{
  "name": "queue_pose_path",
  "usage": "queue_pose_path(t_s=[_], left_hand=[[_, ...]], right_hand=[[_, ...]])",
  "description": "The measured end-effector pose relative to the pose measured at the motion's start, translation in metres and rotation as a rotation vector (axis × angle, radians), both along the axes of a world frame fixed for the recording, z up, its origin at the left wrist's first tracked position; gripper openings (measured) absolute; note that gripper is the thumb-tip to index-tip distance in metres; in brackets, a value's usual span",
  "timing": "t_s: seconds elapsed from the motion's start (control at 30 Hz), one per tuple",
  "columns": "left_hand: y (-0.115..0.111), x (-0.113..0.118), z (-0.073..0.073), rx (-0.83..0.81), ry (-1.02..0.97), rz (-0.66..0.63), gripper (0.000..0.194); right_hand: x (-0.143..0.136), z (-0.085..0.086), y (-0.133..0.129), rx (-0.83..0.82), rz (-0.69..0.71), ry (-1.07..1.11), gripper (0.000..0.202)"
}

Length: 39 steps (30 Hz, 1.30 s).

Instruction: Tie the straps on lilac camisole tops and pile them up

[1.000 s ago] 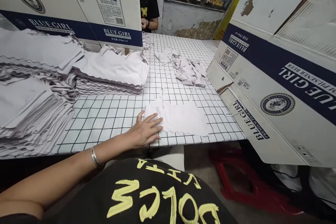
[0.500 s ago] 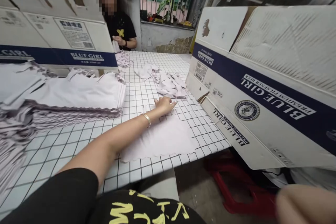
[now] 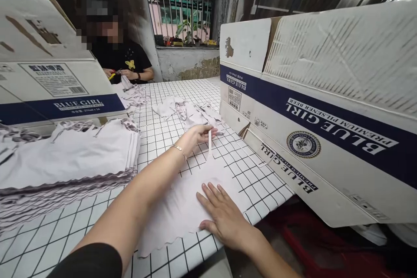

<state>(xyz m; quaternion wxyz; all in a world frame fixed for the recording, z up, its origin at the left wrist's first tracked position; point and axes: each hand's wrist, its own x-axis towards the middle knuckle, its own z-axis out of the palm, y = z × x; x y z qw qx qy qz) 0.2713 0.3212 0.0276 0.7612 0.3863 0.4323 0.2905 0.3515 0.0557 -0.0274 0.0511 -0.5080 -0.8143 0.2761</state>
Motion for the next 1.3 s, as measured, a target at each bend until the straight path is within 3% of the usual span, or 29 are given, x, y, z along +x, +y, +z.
queue_pose_path(t_s=[0.1,0.2,0.27,0.37,0.53,0.63,0.73,0.8,0.9,0.97,1.07,1.13,1.2,1.3], left_hand=[[0.016,-0.004,0.028,0.038,0.037,0.016,0.015],[0.023,-0.005,0.046,0.171,0.098,0.071,0.011],[0.023,-0.008,0.050,0.288,0.172,0.129,0.004],[0.021,-0.016,0.051,0.436,0.328,0.177,0.015],[0.011,-0.034,0.059,0.552,0.474,0.101,0.014],[-0.001,-0.041,0.069,0.610,0.425,0.040,0.015],[-0.020,-0.042,0.074,0.678,0.337,-0.041,0.017],[-0.037,-0.040,0.074,0.830,0.310,-0.061,0.018],[-0.064,-0.034,0.070,1.189,0.333,-0.004,0.015],[-0.080,-0.030,0.067,1.376,0.361,0.018,0.020],[-0.098,-0.026,0.063,1.532,0.428,-0.007,0.033],[-0.105,-0.026,0.065,1.550,0.474,-0.013,0.032],[-0.108,-0.028,0.069,1.466,0.481,-0.068,0.031],[-0.108,-0.034,0.079,1.175,0.382,-0.353,0.030]], right_hand=[[0.000,0.008,-0.002,-0.027,-0.020,0.016,0.071],[-0.001,0.012,-0.004,-0.048,-0.033,0.018,0.071],[-0.002,0.012,-0.005,-0.059,-0.040,0.022,0.070],[-0.003,0.013,-0.008,-0.069,-0.052,0.043,0.070],[-0.001,0.021,-0.008,-0.107,-0.070,0.103,0.077],[0.004,0.028,0.004,-0.069,-0.186,0.326,0.057],[0.010,0.040,0.026,-0.081,-0.387,0.734,0.033],[0.015,0.053,0.043,-0.149,-0.480,1.015,0.032],[0.025,0.075,0.065,-0.257,-0.586,1.324,0.036],[0.030,0.089,0.075,-0.350,-0.633,1.419,0.040],[0.033,0.101,0.083,-0.442,-0.620,1.430,0.039],[0.034,0.104,0.084,-0.395,-0.599,1.389,0.034],[0.038,0.106,0.085,-0.286,-0.603,1.308,0.034],[0.051,0.109,0.086,-0.066,-0.609,1.126,0.034]])
